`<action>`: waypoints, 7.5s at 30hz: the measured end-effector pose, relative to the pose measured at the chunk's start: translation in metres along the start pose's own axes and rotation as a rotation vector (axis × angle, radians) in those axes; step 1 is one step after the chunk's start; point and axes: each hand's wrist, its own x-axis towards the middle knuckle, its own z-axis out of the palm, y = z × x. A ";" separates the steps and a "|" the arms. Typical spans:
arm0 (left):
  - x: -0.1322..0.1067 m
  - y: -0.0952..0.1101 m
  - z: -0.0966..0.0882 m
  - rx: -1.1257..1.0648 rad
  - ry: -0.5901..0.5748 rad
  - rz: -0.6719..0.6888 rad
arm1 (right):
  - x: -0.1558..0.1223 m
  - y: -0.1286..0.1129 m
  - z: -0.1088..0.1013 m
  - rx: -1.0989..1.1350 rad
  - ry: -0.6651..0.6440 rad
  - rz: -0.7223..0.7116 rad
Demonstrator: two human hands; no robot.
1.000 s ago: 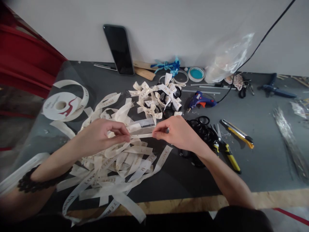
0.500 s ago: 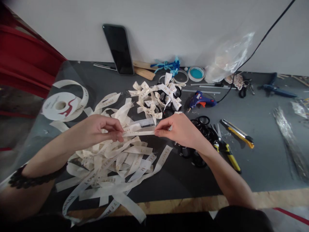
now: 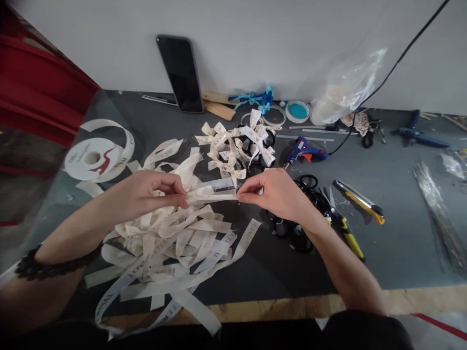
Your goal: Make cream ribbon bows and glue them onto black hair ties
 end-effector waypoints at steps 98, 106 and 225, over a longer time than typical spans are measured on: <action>0.014 -0.035 0.025 -0.711 -0.074 0.331 | -0.004 -0.003 0.022 0.519 -0.233 -0.023; 0.012 -0.024 0.024 -0.677 -0.040 0.322 | 0.002 -0.001 0.022 0.494 -0.296 -0.064; -0.009 -0.003 0.014 -0.306 0.333 0.226 | -0.003 -0.012 0.086 1.035 0.382 -0.237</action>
